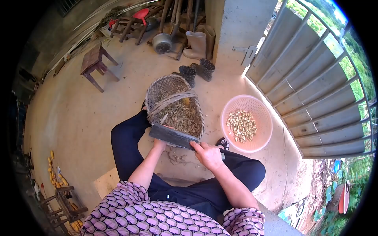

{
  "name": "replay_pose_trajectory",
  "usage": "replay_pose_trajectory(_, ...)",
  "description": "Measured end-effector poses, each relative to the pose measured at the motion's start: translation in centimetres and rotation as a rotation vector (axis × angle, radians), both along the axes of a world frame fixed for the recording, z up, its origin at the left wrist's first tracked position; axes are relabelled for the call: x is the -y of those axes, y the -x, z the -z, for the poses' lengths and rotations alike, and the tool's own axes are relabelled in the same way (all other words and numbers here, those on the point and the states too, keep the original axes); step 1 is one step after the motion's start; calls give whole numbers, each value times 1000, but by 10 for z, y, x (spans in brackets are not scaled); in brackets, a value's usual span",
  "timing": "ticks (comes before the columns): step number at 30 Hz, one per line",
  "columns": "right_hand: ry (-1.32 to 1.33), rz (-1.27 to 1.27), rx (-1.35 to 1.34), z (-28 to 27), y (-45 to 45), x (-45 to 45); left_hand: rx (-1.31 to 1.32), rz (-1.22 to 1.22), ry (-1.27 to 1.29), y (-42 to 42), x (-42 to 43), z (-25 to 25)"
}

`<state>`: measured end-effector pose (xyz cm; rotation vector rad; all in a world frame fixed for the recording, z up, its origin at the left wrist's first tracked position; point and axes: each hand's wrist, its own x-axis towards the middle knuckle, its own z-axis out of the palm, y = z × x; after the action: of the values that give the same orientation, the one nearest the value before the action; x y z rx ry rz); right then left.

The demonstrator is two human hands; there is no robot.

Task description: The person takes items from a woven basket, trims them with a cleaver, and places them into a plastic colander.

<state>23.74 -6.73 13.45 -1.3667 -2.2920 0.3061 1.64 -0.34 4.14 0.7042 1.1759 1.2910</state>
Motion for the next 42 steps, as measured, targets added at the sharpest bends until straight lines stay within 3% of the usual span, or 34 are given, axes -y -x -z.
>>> replay_pose_trajectory(4, 76, 48, 2, 19, -2, -2, -61, -82, 156, 2, 3, -10)
replay_pose_trajectory(6, 148, 156, 71, 33, -7, -7, 4, 87, 26, 8, 3, -27)
replay_pose_trajectory(9, 306, 313, 43, 52, -23, -12, 16, 125, -46, 18, -1, -52)
replay_pose_trajectory(12, 428, 382, -149, 49, -17, -10, -3, 58, -55, 17, 3, -68)
replay_pose_trajectory(14, 508, 436, -302, 42, -9, -6, 53, 50, -41, 16, 7, -60)
replay_pose_trajectory(18, 563, 398, -340, 37, -9, -5, 85, 68, 51, 16, 8, -32)
replay_pose_trajectory(21, 552, 328, -446, 42, -7, -1, 105, -7, 166, 14, 7, -25)
replay_pose_trajectory(22, 419, 276, -410, 44, -5, -1, 170, -24, 186, 15, 6, -21)
replay_pose_trajectory(27, 353, 149, -311, 20, -2, -2, 351, -63, 242, 8, 6, -11)
replay_pose_trajectory(29, 200, 44, -299, 17, 0, -4, 407, -41, 221, 5, 5, -8)
replay_pose_trajectory(33, 261, 52, -142, 11, 0, -4, 423, -80, 183, -3, 3, -9)
replay_pose_trajectory(42, 118, 20, -103, 11, 2, -2, 418, -289, 333, -11, 0, -25)
